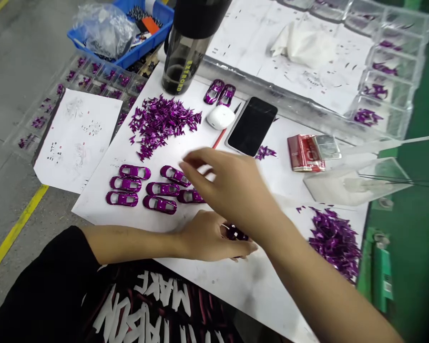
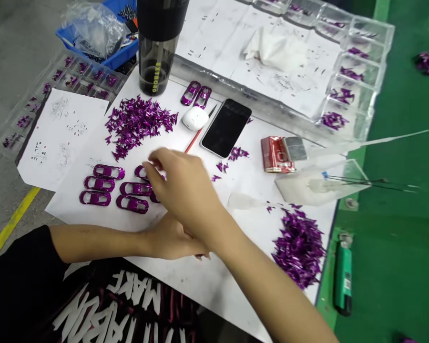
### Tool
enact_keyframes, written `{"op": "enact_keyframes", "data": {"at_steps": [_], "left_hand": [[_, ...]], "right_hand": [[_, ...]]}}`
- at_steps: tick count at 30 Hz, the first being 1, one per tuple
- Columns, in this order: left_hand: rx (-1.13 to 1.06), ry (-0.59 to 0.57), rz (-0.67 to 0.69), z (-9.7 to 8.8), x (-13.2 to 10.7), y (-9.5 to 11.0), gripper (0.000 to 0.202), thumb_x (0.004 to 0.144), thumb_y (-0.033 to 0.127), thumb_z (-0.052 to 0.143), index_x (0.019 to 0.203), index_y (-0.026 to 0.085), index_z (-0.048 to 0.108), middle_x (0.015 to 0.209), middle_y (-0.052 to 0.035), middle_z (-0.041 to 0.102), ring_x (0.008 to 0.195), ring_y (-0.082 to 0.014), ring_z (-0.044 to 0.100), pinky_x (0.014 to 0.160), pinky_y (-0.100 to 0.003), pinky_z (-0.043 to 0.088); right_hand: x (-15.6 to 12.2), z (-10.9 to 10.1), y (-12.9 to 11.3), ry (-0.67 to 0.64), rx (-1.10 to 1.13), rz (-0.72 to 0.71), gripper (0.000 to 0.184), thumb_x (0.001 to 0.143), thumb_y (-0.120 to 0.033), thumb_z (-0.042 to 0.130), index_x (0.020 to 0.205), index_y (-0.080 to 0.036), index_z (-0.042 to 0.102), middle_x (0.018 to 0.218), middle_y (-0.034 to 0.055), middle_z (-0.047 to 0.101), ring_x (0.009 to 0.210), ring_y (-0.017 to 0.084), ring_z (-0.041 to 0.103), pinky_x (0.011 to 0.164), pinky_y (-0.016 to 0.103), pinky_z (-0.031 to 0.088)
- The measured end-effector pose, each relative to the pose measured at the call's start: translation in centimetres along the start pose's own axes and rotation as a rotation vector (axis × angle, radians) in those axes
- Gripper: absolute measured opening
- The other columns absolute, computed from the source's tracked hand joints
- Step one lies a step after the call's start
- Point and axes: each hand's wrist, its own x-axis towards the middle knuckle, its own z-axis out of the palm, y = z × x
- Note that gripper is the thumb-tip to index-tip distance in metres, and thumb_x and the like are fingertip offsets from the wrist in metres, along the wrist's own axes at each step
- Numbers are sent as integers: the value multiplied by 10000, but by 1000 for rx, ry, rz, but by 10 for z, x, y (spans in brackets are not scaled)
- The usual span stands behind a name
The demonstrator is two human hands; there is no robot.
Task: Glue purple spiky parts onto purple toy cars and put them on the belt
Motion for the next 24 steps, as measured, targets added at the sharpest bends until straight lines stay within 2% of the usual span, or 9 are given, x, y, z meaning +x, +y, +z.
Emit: {"op": "enact_keyframes", "data": {"at_steps": [3,5,8,14,18,20,22,23,24], "left_hand": [[-105,-132,-9,-1,3,-4,288,773,205,866,925,135,631,829,-20,656,713,-169,685,656,-254,570],[-101,-164,2,-3,5,-5,273,774,182,844,902,142,606,843,-11,644,683,-147,670,647,-243,565],[-47,-162,1,-4,7,-4,209,815,165,774,903,149,585,856,-12,644,678,-137,667,652,-242,561],[75,-173,-10,-5,8,1,216,826,169,772,906,159,572,842,16,651,660,-123,662,655,-225,538],[-10,-192,-13,-6,6,0,178,833,165,769,900,144,605,878,-18,671,737,-160,696,677,-246,572],[-74,-183,-2,-7,6,-2,207,820,187,818,897,126,636,874,-48,685,779,-174,701,709,-255,582],[-188,-144,15,-6,7,-4,313,771,217,893,947,113,656,851,-59,682,781,-178,698,704,-255,583],[-269,-122,22,-6,9,-5,390,740,226,925,1001,113,658,858,-59,680,769,-179,698,685,-256,583],[-354,-99,27,-5,10,-6,475,709,229,950,1063,118,654,880,-60,680,753,-180,699,660,-254,581]], "right_hand": [[61,26,-3,-136,-258,21,260,1028,-254,566,1188,-81,678,1187,180,694,1066,319,663,714,358,454],[80,39,-3,-164,-352,-9,306,1050,-271,534,1224,-51,657,1249,214,647,1159,350,617,728,363,444],[85,46,-1,-175,-397,-48,301,1065,-244,483,1206,-47,662,1230,214,637,1150,331,605,731,356,438],[77,40,2,-203,-455,-54,301,1017,-81,392,1146,-33,661,1119,218,670,988,302,628,668,360,366],[52,24,4,-121,-365,-3,233,1041,-149,416,1094,-80,633,902,145,681,684,219,566,582,348,318],[22,10,6,39,-255,-62,173,1025,-213,507,994,-135,658,836,98,680,644,195,571,575,331,365],[-16,-5,10,239,-89,-83,130,978,-285,628,918,-189,692,809,57,701,682,192,642,611,318,455],[-37,-11,14,310,1,-18,125,954,-334,681,932,-216,718,845,44,729,730,202,686,659,327,507],[-58,-14,17,384,73,108,149,924,-391,730,944,-244,745,868,31,748,758,215,713,694,344,541]]}}
